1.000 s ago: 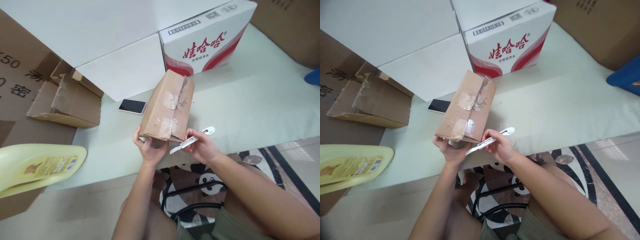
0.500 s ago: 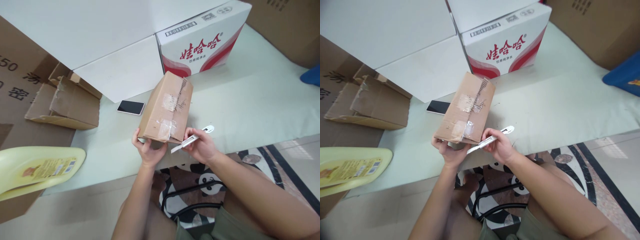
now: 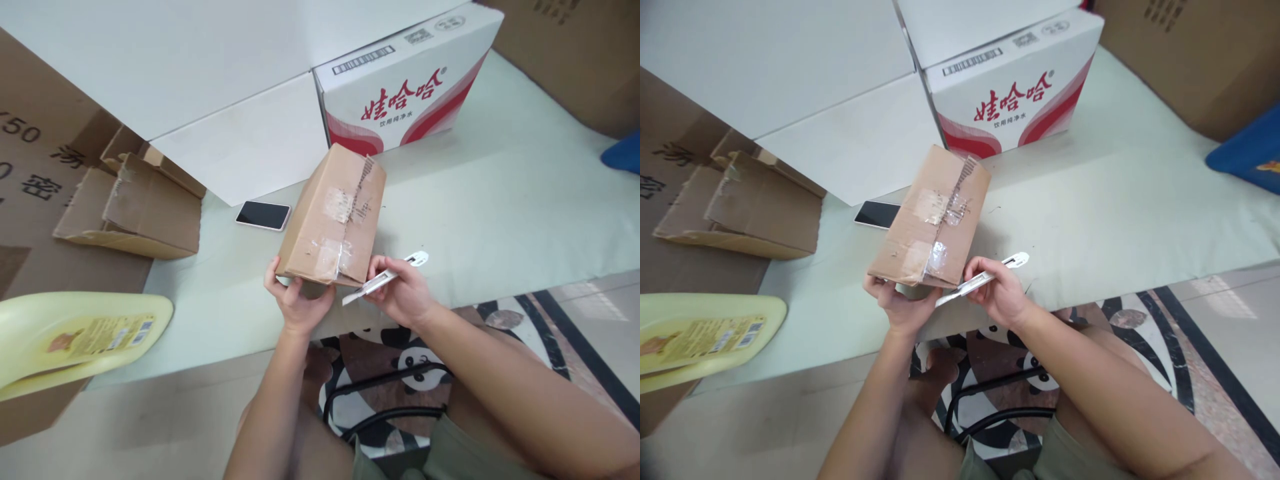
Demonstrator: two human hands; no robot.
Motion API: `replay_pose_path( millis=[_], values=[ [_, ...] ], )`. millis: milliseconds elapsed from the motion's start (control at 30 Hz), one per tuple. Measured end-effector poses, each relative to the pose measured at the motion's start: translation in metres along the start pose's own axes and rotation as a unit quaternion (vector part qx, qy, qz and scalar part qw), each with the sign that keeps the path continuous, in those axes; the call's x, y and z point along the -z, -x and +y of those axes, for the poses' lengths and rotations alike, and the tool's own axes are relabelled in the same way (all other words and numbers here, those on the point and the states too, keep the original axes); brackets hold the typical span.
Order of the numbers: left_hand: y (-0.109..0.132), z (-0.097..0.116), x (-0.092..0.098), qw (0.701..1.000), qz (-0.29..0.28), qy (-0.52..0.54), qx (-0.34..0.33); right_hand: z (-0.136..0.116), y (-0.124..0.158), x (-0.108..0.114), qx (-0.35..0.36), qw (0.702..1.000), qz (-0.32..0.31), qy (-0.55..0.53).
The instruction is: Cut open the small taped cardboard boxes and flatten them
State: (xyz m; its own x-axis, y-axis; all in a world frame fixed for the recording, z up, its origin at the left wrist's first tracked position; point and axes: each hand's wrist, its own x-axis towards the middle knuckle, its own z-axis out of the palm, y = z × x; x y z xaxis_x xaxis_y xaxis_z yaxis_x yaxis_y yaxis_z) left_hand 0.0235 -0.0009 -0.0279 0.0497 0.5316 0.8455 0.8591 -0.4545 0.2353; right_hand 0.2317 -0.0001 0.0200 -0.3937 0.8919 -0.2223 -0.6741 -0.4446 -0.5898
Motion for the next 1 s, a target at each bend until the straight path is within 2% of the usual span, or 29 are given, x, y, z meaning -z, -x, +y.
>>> replay_pose_path(
  millis=[567, 800, 1000],
  values=[
    [-0.0032, 0.0007, 0.0005, 1.0, 0.004, 0.015, -0.004, 0.0019, 0.001, 0.0, -0.012, 1.0, 0.01, 0.017],
    [-0.0009, -0.0006, 0.0, 0.999, -0.01, 0.0, 0.031, 0.005, 0.0004, 0.0019, -0.017, 0.999, 0.025, 0.038],
    [-0.0086, 0.0013, -0.0004, 0.999, 0.02, 0.032, 0.023, 0.0063, 0.0008, 0.0001, -0.016, 0.996, 0.03, 0.088]
  ],
)
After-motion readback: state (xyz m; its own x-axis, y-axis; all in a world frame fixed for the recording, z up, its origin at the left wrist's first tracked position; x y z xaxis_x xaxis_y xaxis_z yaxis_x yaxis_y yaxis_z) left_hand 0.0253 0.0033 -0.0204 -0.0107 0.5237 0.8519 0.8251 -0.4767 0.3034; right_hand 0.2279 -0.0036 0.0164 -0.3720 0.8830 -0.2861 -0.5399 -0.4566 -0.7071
